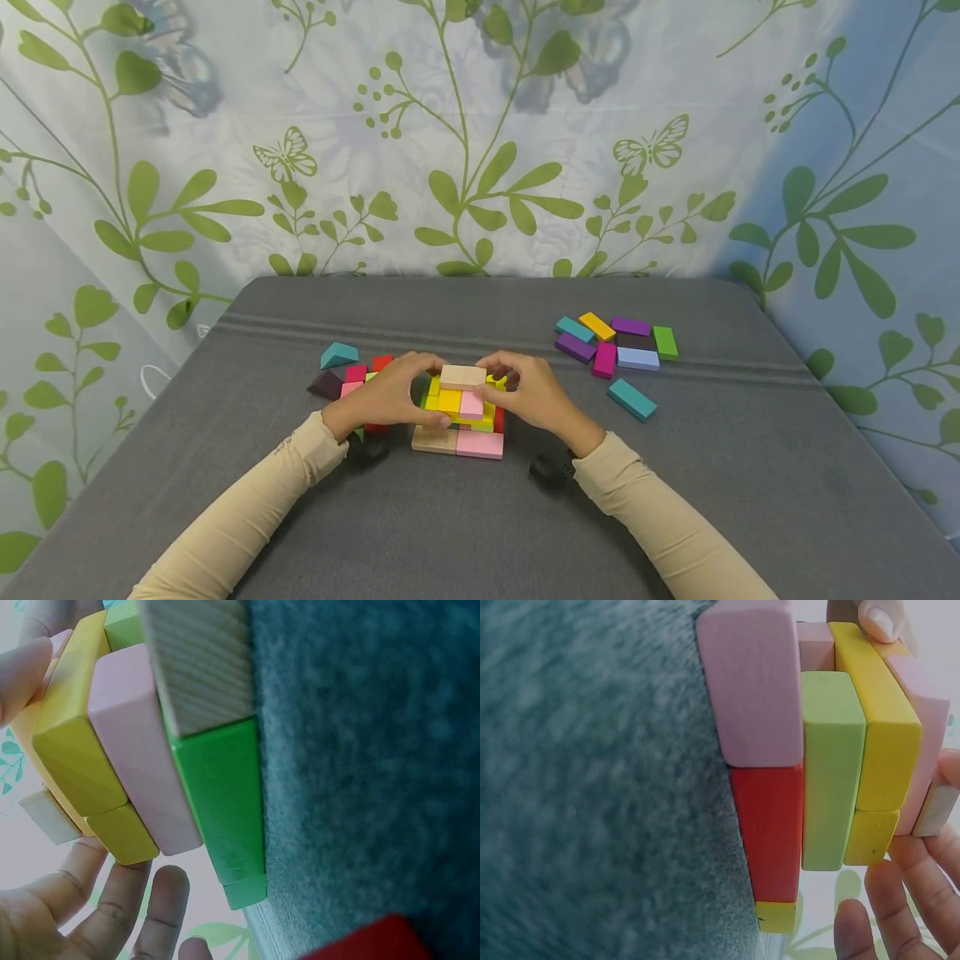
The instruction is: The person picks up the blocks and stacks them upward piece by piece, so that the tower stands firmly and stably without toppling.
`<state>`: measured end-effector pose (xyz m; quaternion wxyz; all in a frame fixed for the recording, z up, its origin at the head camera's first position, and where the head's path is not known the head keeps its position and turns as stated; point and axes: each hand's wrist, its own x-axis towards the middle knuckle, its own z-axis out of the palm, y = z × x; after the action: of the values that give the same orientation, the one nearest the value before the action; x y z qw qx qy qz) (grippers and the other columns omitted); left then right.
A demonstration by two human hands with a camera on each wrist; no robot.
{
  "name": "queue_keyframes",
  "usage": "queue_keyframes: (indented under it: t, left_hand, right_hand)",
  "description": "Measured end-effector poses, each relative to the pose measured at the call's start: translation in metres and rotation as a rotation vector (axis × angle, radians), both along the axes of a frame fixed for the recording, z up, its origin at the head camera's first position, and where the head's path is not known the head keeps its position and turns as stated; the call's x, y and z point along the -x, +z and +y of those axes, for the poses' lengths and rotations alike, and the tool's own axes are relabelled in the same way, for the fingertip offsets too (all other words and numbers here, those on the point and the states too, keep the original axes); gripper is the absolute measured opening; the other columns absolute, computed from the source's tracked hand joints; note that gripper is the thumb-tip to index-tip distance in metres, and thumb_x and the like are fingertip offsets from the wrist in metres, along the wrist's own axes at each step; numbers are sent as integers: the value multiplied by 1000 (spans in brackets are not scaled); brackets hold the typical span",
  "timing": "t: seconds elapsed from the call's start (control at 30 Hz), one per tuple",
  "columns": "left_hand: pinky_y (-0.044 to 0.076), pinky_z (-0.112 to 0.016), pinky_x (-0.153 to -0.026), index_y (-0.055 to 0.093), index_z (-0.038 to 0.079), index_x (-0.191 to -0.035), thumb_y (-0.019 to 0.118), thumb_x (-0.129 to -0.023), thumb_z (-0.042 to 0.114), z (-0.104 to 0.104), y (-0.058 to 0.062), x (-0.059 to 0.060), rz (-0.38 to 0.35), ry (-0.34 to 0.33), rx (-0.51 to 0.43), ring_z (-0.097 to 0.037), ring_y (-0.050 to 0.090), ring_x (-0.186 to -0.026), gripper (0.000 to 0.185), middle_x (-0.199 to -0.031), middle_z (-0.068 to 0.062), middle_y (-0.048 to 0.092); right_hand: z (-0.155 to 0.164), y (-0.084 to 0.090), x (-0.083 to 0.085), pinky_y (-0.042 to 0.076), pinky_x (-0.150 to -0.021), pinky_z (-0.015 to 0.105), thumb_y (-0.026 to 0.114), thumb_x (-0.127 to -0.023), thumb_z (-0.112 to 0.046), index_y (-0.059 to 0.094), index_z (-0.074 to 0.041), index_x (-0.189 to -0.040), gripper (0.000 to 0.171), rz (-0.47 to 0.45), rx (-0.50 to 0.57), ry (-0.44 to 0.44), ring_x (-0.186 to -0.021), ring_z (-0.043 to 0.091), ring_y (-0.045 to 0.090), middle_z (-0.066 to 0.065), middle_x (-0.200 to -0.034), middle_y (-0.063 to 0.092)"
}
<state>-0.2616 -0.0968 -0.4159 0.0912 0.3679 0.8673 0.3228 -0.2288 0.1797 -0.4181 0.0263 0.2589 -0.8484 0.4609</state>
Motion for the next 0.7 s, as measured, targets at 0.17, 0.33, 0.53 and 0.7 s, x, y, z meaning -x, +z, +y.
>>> queue_keyframes:
  t: [0.17,0.33,0.53,0.7]
  left_hand:
    - [46,-54,-107,62,6,-142,88,-85,43,0,2,-1,-19,4,-27,-29,54,-123,73,-133,-9,66]
    - [47,-54,-106,63,6,-142,89,-84,42,0,4,-3,-39,9,-52,-29,54,-123,73,-134,-9,65]
    - [47,-53,-106,64,6,-140,89,-84,41,0,3,-3,-26,9,-54,-29,54,-122,71,-132,-9,65]
    - [48,-53,-106,63,6,-140,89,-85,41,0,3,-3,-28,10,-47,-29,54,-122,71,-133,-9,65]
  right_hand:
    - [0,0,0,60,-89,54,82,-95,-9,72,3,-128,36,3,0,10,-102,31,69,14,-116,75]
    - [-1,0,-1,60,-89,53,83,-95,-9,71,2,-129,38,-2,-6,12,-104,32,69,15,-119,74]
    - [-2,1,-2,61,-88,51,83,-94,-9,71,3,-127,37,5,-10,7,-103,32,69,15,-119,75]
    - [1,0,-1,61,-90,49,82,-96,-10,71,1,-128,36,1,-19,7,-104,31,69,14,-119,75]
